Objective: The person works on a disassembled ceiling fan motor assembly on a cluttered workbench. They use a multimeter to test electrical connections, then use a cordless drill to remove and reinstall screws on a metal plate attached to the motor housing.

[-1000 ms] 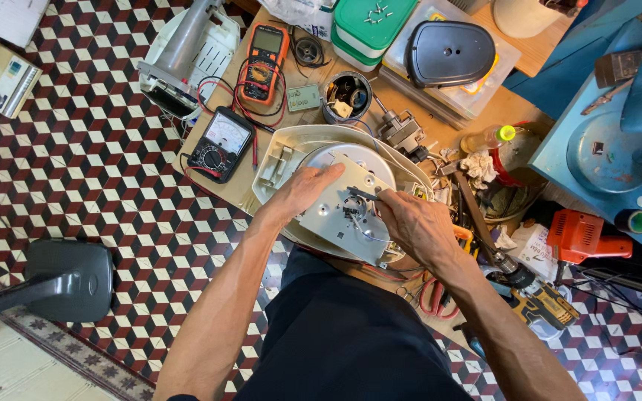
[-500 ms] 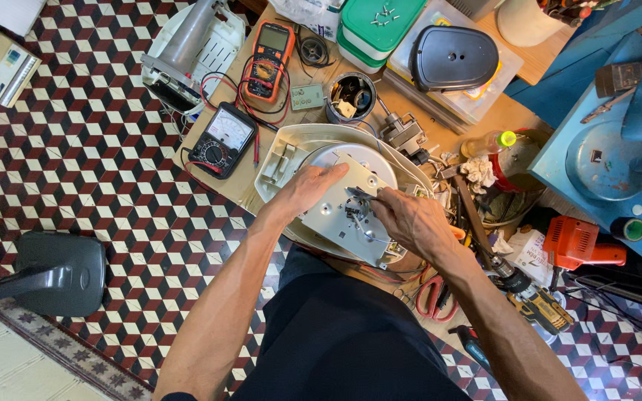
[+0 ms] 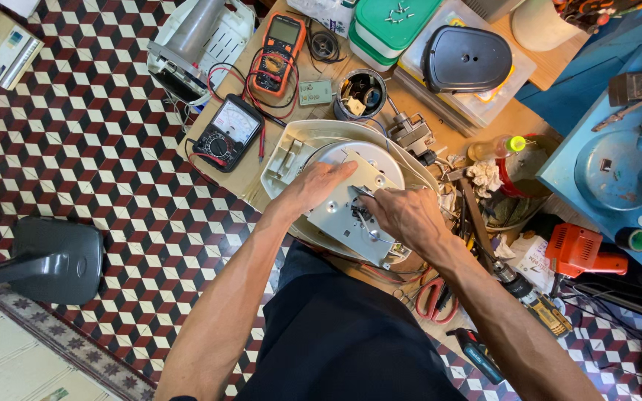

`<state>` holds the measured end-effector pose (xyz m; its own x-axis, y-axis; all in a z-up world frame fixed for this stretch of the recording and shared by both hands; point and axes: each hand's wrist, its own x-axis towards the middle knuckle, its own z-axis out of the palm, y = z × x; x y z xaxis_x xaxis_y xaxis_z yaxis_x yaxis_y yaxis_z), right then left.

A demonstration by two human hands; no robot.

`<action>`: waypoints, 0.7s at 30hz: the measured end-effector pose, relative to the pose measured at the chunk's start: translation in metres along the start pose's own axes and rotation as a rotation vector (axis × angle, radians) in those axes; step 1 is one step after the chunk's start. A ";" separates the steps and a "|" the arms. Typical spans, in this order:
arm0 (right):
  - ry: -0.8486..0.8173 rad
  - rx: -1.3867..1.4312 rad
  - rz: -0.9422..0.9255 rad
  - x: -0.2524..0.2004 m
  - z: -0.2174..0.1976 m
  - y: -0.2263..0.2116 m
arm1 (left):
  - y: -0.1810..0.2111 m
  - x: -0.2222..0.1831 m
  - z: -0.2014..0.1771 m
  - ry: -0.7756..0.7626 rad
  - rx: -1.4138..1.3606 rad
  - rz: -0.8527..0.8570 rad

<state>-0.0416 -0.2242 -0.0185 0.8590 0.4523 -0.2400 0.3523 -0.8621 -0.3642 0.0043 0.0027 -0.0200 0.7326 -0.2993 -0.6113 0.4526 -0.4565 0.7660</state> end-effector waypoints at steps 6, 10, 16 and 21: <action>0.109 -0.251 -0.110 -0.009 0.022 -0.010 | -0.004 0.001 0.001 0.019 -0.036 0.073; 0.052 -0.400 -0.093 -0.009 0.025 -0.015 | -0.005 0.002 0.001 0.023 -0.031 0.057; 0.206 -0.237 -0.059 -0.018 -0.005 -0.033 | -0.001 -0.004 0.001 0.003 -0.079 0.056; 0.128 0.270 0.501 -0.056 -0.049 -0.037 | -0.001 -0.004 0.000 -0.035 -0.123 0.061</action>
<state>-0.0842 -0.2285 0.0524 0.9402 -0.0412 -0.3380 -0.2015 -0.8675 -0.4548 0.0010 0.0047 -0.0176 0.7433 -0.3534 -0.5680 0.4685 -0.3311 0.8191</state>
